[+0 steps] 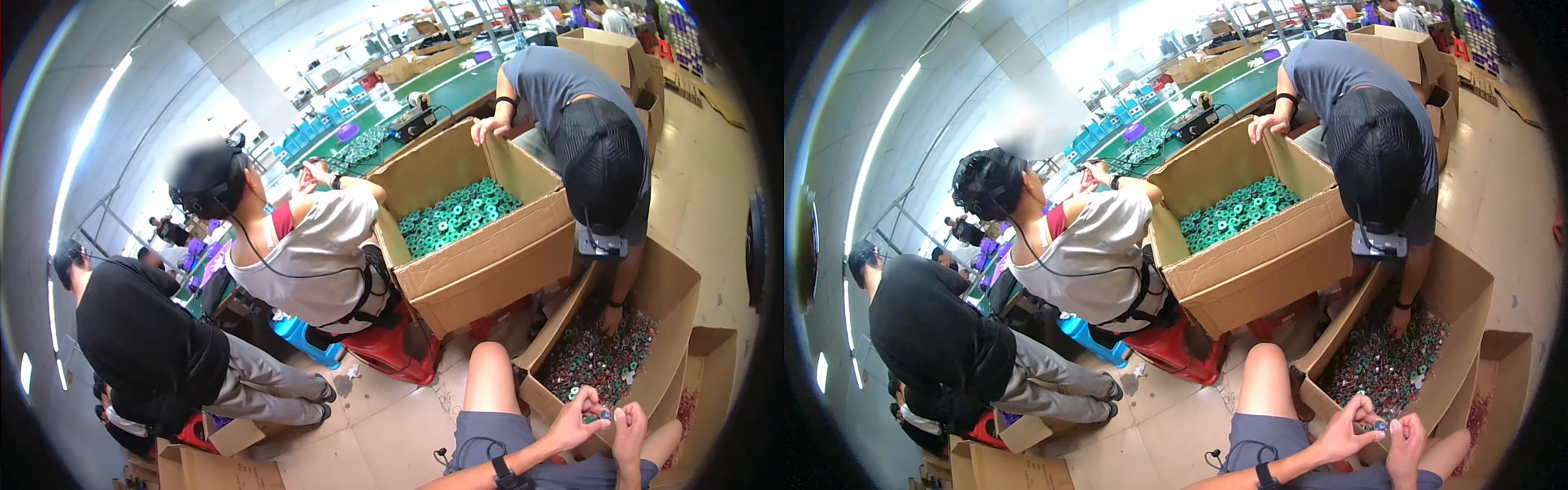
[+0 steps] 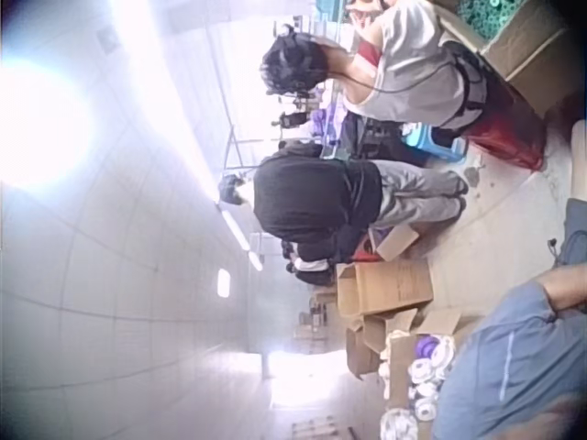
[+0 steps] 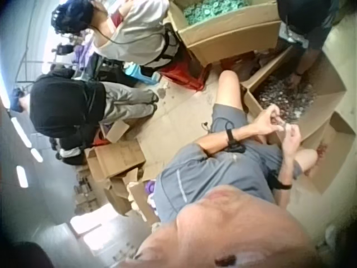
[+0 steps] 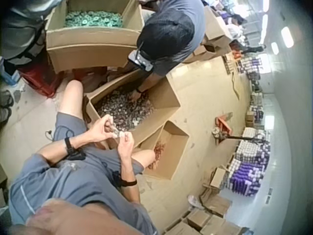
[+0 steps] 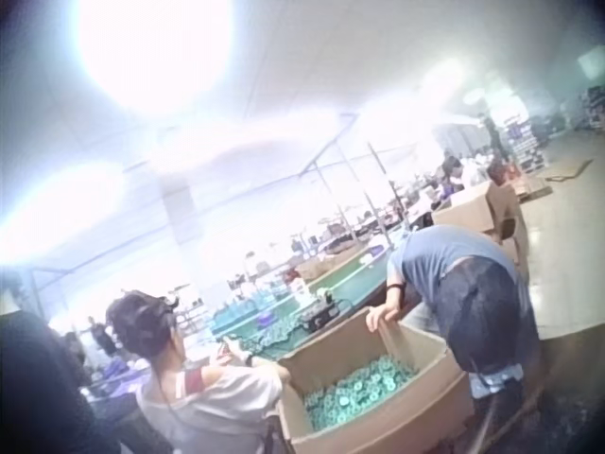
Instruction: Sorting small green and multi-colored plastic parts from cardboard boxes into other containers.
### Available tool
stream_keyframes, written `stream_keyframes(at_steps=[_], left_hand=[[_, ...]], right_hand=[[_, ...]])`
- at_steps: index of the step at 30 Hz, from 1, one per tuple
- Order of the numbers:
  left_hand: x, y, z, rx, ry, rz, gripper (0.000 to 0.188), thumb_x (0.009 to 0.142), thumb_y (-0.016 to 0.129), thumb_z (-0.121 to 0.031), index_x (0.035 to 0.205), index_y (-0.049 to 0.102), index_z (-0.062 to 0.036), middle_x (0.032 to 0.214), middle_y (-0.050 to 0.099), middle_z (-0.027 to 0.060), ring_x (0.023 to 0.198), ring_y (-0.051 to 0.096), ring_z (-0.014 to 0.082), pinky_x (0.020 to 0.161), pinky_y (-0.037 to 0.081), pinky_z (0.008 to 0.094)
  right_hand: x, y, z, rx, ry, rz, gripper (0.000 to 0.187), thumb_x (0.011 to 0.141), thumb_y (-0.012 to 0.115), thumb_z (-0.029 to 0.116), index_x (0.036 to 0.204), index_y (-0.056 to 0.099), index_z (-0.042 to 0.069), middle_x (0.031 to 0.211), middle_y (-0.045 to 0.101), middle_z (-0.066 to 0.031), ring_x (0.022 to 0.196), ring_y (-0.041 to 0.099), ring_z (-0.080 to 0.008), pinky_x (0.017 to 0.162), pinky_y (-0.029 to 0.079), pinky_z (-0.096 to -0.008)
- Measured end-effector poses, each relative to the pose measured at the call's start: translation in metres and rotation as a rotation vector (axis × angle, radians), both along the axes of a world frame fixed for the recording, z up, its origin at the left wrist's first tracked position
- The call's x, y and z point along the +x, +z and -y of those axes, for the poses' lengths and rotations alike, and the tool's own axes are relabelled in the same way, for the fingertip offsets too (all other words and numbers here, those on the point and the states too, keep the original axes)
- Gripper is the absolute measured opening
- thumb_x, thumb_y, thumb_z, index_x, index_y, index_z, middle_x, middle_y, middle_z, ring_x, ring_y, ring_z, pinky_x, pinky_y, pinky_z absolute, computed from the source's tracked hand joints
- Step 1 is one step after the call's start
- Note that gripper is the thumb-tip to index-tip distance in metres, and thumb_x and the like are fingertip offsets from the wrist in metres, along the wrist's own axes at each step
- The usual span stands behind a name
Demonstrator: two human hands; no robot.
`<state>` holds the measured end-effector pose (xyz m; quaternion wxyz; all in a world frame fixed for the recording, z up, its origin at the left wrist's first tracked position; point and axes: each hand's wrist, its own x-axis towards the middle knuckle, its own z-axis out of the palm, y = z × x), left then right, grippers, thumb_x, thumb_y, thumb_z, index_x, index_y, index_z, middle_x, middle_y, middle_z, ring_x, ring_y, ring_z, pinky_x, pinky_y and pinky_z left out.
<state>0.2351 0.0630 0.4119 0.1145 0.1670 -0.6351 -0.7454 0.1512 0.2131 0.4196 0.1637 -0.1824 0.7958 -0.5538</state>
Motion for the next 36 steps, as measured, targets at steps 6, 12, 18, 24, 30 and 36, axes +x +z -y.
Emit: stream_keyframes(at_steps=[6, 12, 18, 24, 30, 36], left_hand=[[0.004, -0.009, -0.016, -0.027, 0.026, -0.028, 0.045, 0.081, 0.079, -0.004, 0.106, 0.041, -0.0069, 0.089, 0.064, 0.0049, 0.091, 0.064, 0.0121, 0.081, 0.052, 0.0297], [0.005, -0.025, -0.009, 0.043, 0.038, -0.027, 0.046, 0.081, 0.080, 0.002, 0.101, 0.040, -0.0070, 0.098, 0.065, 0.0063, 0.099, 0.068, 0.0151, 0.085, 0.055, 0.0294], [0.010, -0.004, -0.003, 0.183, -0.061, 0.104, 0.050, 0.081, 0.077, 0.006, 0.107, 0.037, -0.0088, 0.100, 0.071, 0.0151, 0.093, 0.069, 0.0193, 0.078, 0.058, 0.0296], [0.023, 0.016, 0.034, 0.079, 0.095, 0.271, 0.053, 0.089, 0.071, 0.002, 0.135, 0.046, -0.0057, 0.112, 0.068, 0.0106, 0.100, 0.065, 0.0212, 0.086, 0.055, 0.0315], [0.031, 0.002, 0.129, -0.425, 0.218, 0.108, 0.033, 0.079, 0.076, 0.004, 0.110, 0.066, 0.0059, 0.101, 0.071, 0.0131, 0.092, 0.066, 0.0171, 0.087, 0.053, 0.0307], [-0.006, 0.128, 0.184, 0.056, 0.368, -0.049, 0.039, 0.081, 0.073, 0.000, 0.118, 0.065, 0.0055, 0.109, 0.070, 0.0117, 0.097, 0.067, 0.0185, 0.088, 0.054, 0.0300]], right_hand=[[0.002, -0.017, -0.016, -0.072, -0.013, 0.144, 0.022, 0.093, 0.060, 0.006, 0.076, 0.045, 0.010, 0.072, 0.038, 0.0081, 0.066, 0.033, -0.0021, 0.057, 0.027, -0.0212], [0.003, -0.011, -0.006, -0.144, 0.055, 0.182, 0.013, 0.096, 0.060, 0.008, 0.084, 0.055, 0.005, 0.078, 0.051, 0.0037, 0.070, 0.046, -0.0044, 0.061, 0.041, -0.0231], [-0.005, -0.051, -0.021, -0.160, -0.120, 0.174, 0.017, 0.096, 0.066, 0.013, 0.085, 0.058, 0.003, 0.073, 0.055, 0.0029, 0.066, 0.048, -0.0051, 0.059, 0.042, -0.0248], [-0.068, -0.076, -0.085, -0.175, -0.439, 0.191, 0.023, 0.095, 0.070, 0.023, 0.082, 0.067, 0.004, 0.071, 0.057, 0.0053, 0.068, 0.050, -0.0047, 0.062, 0.044, -0.0263], [-0.209, -0.116, -0.232, 0.212, -1.008, -0.048, 0.027, 0.087, 0.069, 0.020, 0.103, 0.068, -0.003, 0.096, 0.071, -0.0172, 0.088, 0.066, -0.0244, 0.079, 0.051, -0.0396], [-0.203, -0.135, -0.271, 0.283, -0.913, -0.098, 0.050, 0.089, 0.071, 0.023, 0.129, 0.050, 0.001, 0.120, 0.057, -0.0147, 0.115, 0.055, -0.0250, 0.102, 0.043, -0.0386]])
